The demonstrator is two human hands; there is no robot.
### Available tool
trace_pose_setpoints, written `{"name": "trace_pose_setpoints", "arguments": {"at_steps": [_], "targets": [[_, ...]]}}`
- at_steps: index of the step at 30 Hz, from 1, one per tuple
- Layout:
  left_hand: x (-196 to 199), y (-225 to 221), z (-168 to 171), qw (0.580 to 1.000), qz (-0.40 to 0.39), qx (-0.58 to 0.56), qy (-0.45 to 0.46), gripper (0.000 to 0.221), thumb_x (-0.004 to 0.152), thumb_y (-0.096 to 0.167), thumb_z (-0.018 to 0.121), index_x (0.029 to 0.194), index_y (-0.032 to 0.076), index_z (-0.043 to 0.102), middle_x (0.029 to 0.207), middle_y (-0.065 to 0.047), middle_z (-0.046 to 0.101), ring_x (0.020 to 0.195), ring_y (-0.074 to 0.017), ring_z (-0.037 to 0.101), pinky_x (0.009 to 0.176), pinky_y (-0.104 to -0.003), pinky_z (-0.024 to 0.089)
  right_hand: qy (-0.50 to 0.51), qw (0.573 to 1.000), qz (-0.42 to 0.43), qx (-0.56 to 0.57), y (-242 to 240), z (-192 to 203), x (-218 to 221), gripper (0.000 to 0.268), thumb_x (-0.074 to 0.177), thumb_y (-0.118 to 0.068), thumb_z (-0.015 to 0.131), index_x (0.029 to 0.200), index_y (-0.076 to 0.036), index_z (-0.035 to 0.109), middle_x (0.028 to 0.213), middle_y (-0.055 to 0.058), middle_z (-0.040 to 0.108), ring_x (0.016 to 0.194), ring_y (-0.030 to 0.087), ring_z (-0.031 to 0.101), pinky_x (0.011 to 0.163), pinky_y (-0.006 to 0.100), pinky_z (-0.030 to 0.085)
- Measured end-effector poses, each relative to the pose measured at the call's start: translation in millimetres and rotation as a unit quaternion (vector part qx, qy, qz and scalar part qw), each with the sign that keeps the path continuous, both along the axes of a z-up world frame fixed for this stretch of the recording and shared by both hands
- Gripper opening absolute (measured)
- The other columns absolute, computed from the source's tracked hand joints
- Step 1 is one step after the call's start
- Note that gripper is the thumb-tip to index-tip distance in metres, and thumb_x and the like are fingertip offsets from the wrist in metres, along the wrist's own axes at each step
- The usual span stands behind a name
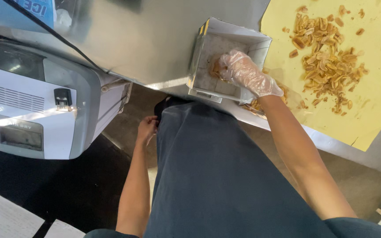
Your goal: The person scoops dried banana chips from a large pile on a yellow sheet into small clear plastic bags. They then place the filled bags into a white cardboard box. The person wears a disposable glove on their right hand while handling the chips.
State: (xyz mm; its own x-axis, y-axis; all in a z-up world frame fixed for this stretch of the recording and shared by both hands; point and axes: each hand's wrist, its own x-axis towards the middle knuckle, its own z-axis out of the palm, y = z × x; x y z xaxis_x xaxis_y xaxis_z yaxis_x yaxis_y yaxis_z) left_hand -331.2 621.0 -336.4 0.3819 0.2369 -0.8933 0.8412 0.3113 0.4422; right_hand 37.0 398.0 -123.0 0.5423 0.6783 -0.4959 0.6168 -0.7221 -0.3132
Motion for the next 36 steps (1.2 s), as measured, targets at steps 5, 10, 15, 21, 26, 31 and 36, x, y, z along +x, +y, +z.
{"name": "trace_pose_setpoints", "arguments": {"at_steps": [5,10,15,21,26,31,36], "targets": [[16.6,15.0,0.8,0.997,-0.011,0.027,-0.073,0.033,0.097,0.012,0.057,0.126,0.000,0.066,0.102,-0.011,0.072,0.064,-0.0114,0.062,0.053,-0.026,0.052,-0.007,0.987,-0.081,0.139,-11.4,37.0,-1.4,0.010,0.092,-0.009,0.071,0.101,-0.005,0.073,0.101,0.016,0.071,0.087,0.029,0.070,0.082,0.041,0.059],[39.7,25.8,6.8,0.997,-0.035,0.043,-0.052,0.032,0.096,0.012,0.057,0.125,0.001,0.067,0.100,-0.010,0.074,0.061,-0.0115,0.061,0.051,-0.027,0.049,-0.114,0.975,-0.178,0.064,-51.5,92.4,12.0,0.007,0.096,-0.009,0.070,0.099,-0.011,0.076,0.099,0.008,0.075,0.087,0.021,0.072,0.080,0.036,0.061],[50.1,37.2,5.6,0.993,-0.065,0.051,-0.078,0.032,0.097,0.012,0.057,0.125,0.001,0.067,0.096,-0.009,0.073,0.060,-0.0107,0.060,0.051,-0.026,0.048,-0.254,0.908,-0.250,0.219,-114.5,146.2,6.2,0.029,0.096,-0.007,0.071,0.124,-0.002,0.066,0.119,0.019,0.067,0.101,0.029,0.066,0.081,0.036,0.058],[56.7,42.2,1.5,0.993,-0.066,0.038,-0.087,0.031,0.098,0.011,0.058,0.125,-0.001,0.067,0.093,-0.011,0.071,0.061,-0.0124,0.058,0.052,-0.028,0.047,-0.194,0.889,-0.396,0.123,-76.2,151.2,-12.4,0.020,0.101,-0.014,0.072,0.121,-0.011,0.072,0.115,0.010,0.073,0.096,0.022,0.070,0.078,0.030,0.062],[56.8,32.0,18.9,0.993,-0.090,0.060,-0.053,0.032,0.096,0.011,0.057,0.125,0.002,0.068,0.100,-0.008,0.074,0.066,-0.0107,0.063,0.056,-0.027,0.051,-0.106,0.962,-0.216,0.133,-32.5,130.7,-29.1,0.014,0.104,-0.015,0.065,0.111,-0.007,0.074,0.107,0.014,0.073,0.089,0.023,0.070,0.079,0.034,0.060],[46.0,28.7,27.9,0.996,-0.063,0.056,-0.044,0.033,0.097,0.012,0.055,0.126,0.003,0.067,0.106,-0.008,0.074,0.067,-0.0112,0.063,0.059,-0.028,0.052,-0.104,0.982,-0.107,0.114,-11.5,88.9,-12.3,0.014,0.089,0.001,0.059,0.093,-0.002,0.071,0.087,0.022,0.068,0.076,0.035,0.065,0.080,0.044,0.056],[6.1,12.1,16.5,0.997,-0.041,0.058,-0.034,0.031,0.100,0.014,0.054,0.125,0.002,0.068,0.104,-0.012,0.075,0.068,-0.0149,0.062,0.061,-0.031,0.051,-0.090,0.991,-0.073,0.066,-12.2,65.7,-1.9,0.008,0.091,-0.004,0.061,0.088,0.001,0.066,0.085,0.028,0.061,0.077,0.042,0.059,0.073,0.049,0.050]]}}
